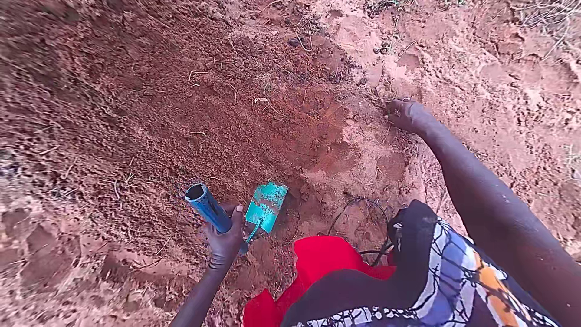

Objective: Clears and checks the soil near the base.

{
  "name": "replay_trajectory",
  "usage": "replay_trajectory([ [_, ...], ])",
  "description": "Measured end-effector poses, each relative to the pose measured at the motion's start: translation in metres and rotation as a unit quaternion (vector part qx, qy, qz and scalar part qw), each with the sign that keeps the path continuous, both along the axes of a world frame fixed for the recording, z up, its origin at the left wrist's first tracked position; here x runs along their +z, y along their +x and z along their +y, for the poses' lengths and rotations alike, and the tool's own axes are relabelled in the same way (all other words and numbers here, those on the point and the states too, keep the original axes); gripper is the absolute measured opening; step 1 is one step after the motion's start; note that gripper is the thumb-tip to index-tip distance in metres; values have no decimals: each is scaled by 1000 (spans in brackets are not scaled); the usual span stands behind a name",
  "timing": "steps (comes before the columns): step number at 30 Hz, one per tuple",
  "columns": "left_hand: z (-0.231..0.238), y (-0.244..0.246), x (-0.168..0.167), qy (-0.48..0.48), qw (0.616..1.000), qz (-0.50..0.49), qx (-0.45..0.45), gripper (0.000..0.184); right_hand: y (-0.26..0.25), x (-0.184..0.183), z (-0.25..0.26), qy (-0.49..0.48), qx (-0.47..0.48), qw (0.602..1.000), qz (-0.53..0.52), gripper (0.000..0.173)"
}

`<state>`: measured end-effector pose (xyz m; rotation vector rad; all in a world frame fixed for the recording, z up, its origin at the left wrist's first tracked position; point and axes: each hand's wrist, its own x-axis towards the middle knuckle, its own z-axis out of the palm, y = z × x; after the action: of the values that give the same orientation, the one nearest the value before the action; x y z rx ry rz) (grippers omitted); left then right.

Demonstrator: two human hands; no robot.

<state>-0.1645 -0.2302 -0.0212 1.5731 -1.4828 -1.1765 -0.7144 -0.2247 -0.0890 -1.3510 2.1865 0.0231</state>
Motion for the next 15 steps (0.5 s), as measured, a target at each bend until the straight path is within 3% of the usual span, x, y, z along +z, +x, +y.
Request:
replay_trajectory([
  [3, 5, 2, 0, 4, 1000, 7, -3, 9, -19, 27, 32, 99, -47, 988, 105, 24],
  [5, 4, 1, -2, 3, 1000, 7, -4, 9, -33, 38, 48, 142, -151, 956, 209, 26],
  [7, 7, 2, -3, 0, 1000, 7, -7, 10, -35, 52, 56, 99, -249, 933, 240, 35],
  [8, 9, 2, -4, 0, 1000, 10, -8, 10, -26, 62, 53, 60, -265, 933, 237, 32],
  [10, 10, 2, 1, 18, 1000, 20, -6, 6, 17, 81, 39, -1, -237, 951, 199, 23],
  [12, 1, -7, 14, 57, 998, 29, 6, 1, 80, 88, 25, -75, -159, 982, 71, 27],
  [13, -6, -14, 24, 77, 997, 28, 14, 3, 113, 85, 21, -87, -92, 992, 2, 35],
  [15, -17, -29, 49, 103, 994, 31, 24, 8, 190, 86, 17, -19, 68, 992, -109, 55],
])
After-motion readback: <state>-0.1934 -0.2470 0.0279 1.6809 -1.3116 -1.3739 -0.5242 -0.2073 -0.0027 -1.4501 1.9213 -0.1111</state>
